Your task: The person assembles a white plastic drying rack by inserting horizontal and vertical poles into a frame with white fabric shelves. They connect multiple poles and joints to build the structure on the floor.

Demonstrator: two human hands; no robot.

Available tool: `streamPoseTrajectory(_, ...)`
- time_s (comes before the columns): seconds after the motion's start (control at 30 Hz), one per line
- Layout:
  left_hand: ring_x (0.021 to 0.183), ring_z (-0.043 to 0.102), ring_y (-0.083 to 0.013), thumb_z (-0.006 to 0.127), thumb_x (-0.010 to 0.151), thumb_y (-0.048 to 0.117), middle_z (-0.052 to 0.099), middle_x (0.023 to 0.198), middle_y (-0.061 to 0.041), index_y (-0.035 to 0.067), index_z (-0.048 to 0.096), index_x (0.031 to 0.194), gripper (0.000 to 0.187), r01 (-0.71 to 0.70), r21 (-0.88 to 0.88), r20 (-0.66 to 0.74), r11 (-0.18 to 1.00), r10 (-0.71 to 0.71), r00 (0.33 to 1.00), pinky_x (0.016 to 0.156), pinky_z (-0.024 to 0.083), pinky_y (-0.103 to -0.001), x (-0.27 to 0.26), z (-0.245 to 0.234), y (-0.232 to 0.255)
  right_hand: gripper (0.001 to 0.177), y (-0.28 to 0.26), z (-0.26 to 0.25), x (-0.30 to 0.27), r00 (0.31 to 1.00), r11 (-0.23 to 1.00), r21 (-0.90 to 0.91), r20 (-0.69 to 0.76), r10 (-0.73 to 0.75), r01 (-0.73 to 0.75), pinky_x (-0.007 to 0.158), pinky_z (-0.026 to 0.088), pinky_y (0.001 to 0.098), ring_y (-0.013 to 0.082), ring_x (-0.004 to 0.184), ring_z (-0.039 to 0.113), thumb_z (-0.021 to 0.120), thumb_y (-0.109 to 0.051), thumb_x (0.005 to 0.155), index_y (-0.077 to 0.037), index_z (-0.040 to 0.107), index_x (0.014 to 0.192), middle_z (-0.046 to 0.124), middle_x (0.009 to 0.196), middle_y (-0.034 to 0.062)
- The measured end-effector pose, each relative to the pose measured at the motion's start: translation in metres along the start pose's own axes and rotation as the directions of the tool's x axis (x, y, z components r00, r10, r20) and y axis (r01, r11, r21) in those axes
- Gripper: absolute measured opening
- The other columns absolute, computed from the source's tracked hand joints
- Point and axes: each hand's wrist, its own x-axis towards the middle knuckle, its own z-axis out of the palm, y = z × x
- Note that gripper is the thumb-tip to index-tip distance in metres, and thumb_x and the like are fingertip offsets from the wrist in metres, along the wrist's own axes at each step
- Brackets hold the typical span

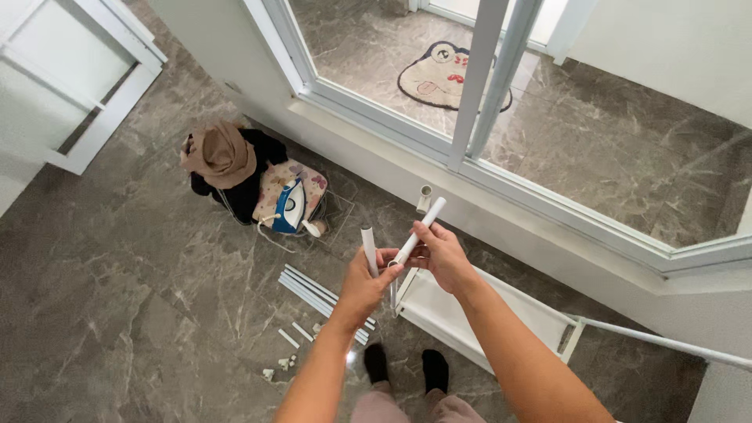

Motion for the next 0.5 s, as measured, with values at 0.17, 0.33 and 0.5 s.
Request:
streamPoseTrajectory(0.17, 0.094, 0.068, -0.0155, 0.078, 0.085, 0.006, 0.073, 0.111, -0.009, 0.002, 0.059, 0.102, 0.026, -0.021, -0.007, 0.083, 1.0, 0.022, 0.996, 0.082, 0.056, -0.032, 0.01, -0.005, -0.001, 0.026, 0.003, 0.001, -0.001, 0.997, 0.997, -0.016, -0.006, -0.071, 0.071, 0.07, 0.063, 0.0394, 0.0188, 0.074, 0.069, 0.062, -0.031, 0.101, -0.004, 0.061, 0.102, 0.068, 0.082, 0.0075)
streamPoseTrajectory(0.33, 0.1, 0.068, -0.0157, 0.075, 0.088, 0.018, 0.071, 0.11, -0.008, 0.007, 0.067, 0.115, 0.03, -0.06, 0.145, 0.105, 0.988, 0.045, 0.993, 0.087, 0.056, -0.032, 0.056, -0.011, 0.038, 0.027, 0.003, 0.012, -0.015, 0.981, 0.984, -0.099, -0.112, -0.156, 0.146, 0.07, 0.064, 0.038, 0.019, 0.076, 0.069, 0.063, -0.026, 0.1, -0.002, 0.059, 0.113, 0.067, 0.09, 0.0096)
streamPoseTrajectory(0.5, 0.097, 0.07, -0.0207, 0.079, 0.085, 0.022, 0.07, 0.105, -0.01, 0.003, 0.061, 0.115, 0.04, -0.182, 0.41, 0.267, 0.894, 0.073, 0.961, 0.082, 0.058, -0.036, 0.117, 0.016, 0.077, 0.031, -0.003, 0.024, -0.026, 0.955, 0.986, -0.135, -0.265, -0.135, 0.102, 0.069, 0.066, 0.0393, 0.0231, 0.081, 0.075, 0.061, -0.022, 0.097, -0.004, 0.051, 0.12, 0.066, 0.098, 0.0111)
